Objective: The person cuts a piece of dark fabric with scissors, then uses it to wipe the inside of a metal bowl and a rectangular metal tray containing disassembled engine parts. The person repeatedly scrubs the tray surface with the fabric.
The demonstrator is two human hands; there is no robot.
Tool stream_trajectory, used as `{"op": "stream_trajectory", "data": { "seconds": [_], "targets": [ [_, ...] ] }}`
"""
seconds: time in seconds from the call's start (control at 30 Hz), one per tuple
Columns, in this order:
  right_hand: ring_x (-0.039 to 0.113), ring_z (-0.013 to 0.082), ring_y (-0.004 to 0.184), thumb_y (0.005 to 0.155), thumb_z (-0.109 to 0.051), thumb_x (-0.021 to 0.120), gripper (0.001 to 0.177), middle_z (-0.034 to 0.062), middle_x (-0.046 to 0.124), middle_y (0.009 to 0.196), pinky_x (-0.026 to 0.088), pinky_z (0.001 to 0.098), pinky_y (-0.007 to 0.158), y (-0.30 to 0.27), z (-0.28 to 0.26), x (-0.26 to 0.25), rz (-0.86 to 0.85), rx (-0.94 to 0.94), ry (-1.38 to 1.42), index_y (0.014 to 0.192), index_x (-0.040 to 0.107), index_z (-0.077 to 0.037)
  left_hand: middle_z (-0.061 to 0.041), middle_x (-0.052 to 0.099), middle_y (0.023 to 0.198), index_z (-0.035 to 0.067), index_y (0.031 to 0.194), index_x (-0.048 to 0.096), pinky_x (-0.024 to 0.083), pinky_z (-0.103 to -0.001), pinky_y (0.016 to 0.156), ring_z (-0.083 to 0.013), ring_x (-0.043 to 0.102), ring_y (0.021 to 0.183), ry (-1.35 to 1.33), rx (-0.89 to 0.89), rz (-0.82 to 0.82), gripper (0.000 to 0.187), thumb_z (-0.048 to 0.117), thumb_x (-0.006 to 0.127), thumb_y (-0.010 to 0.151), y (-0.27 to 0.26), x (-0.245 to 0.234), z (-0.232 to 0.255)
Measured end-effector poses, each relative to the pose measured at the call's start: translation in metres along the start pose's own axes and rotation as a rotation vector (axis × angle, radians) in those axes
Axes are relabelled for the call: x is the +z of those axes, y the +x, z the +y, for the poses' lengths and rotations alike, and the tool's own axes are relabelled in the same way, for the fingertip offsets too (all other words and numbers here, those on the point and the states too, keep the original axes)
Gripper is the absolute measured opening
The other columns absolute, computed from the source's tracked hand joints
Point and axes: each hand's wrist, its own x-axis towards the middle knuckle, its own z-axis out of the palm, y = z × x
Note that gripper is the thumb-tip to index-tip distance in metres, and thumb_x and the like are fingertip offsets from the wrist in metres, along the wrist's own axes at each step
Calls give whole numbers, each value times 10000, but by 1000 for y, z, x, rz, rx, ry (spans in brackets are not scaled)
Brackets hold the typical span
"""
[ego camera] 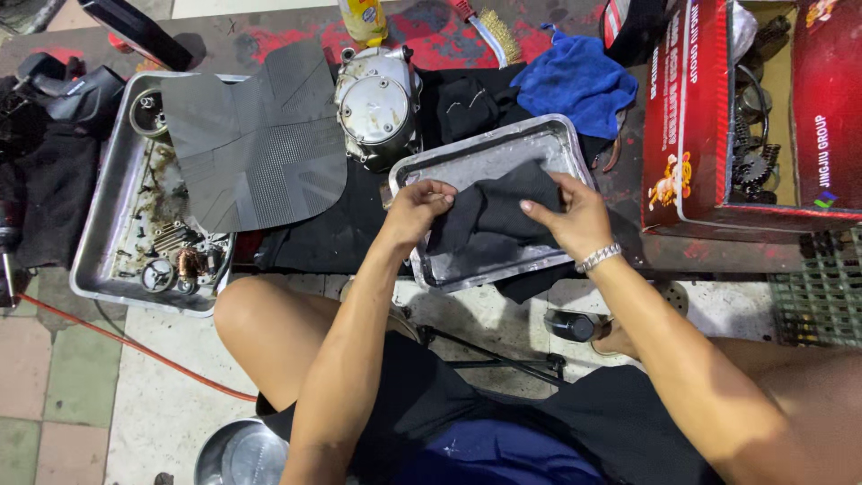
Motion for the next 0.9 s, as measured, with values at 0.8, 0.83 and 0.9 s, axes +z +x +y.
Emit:
{"op": "stream_trajectory", "data": {
  "seconds": [0.8,0.83,0.9],
  "targets": [
    [78,356,1573,927,-247,489,742,244,184,1685,61,571,1243,49,112,190,-502,-422,-966,1597,276,-10,-273,691,816,58,1206,676,521,-537,659,-478,681,752,716,236,934,287,258,516,1076,-3,-21,-99],
    [96,331,1562,915,-221,498,737,227,206,1674,72,565,1233,37,113,178,-621,-441,-950,1588,288,-7,-269,695,816,66,1184,687,520,-535,656,-476,681,754,684,186,925,283,270,521,1079,-4,-19,-99],
    [116,286,1584,937,-203,503,633,160,252,1679,70,546,1257,22,107,147,-798,-405,-911,1538,363,-60,-262,703,817,84,1141,711,518,-530,649,-472,681,759,625,98,916,282,293,531,1084,1,-18,-93]
  ]
}}
